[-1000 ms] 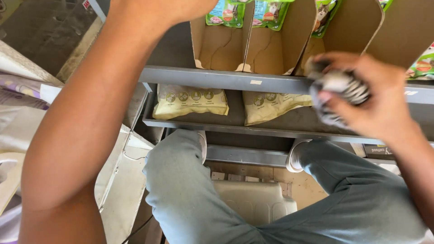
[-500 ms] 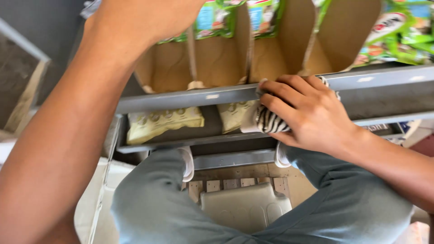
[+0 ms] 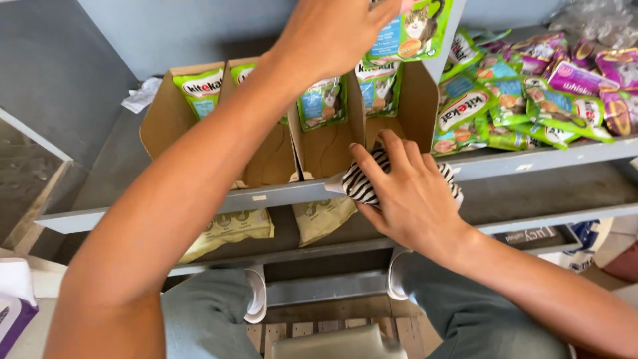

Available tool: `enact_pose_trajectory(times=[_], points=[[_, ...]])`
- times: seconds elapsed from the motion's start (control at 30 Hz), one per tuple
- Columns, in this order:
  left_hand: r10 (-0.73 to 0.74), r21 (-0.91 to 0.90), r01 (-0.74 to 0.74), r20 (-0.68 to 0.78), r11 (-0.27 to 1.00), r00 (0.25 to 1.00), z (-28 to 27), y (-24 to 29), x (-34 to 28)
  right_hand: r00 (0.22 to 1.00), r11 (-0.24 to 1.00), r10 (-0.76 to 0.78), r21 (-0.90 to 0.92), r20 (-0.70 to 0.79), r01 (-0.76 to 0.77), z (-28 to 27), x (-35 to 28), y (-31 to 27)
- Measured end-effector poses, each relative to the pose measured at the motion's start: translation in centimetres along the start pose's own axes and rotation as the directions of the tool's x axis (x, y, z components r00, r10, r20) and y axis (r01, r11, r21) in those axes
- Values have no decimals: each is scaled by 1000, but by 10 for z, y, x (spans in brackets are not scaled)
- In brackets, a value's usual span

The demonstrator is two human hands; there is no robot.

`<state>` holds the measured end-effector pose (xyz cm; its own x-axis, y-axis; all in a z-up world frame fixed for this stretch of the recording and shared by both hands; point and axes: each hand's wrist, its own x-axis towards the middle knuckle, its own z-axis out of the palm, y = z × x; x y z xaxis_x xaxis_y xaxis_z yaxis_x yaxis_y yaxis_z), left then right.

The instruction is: Cleaning individual cat food pouches with a cloth and organizing them on a grocery store shelf.

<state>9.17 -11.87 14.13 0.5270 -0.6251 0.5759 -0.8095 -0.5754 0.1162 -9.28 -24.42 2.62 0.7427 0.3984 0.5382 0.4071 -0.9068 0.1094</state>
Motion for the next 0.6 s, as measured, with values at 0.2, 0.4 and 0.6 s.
enact_pose_trajectory(times=[0.2, 0.4, 0.6], points=[[188, 26, -186, -153, 982, 970, 37, -20, 28, 1000, 1000, 15, -1, 18, -14, 31, 4, 10], [45, 24, -48, 100, 999, 994, 69, -59, 42, 994, 998, 14, -55, 108, -8, 32, 2, 10], [-99, 1, 106, 358, 994, 928, 63, -52, 37, 996, 997, -21, -71, 85, 27, 36, -2, 13]])
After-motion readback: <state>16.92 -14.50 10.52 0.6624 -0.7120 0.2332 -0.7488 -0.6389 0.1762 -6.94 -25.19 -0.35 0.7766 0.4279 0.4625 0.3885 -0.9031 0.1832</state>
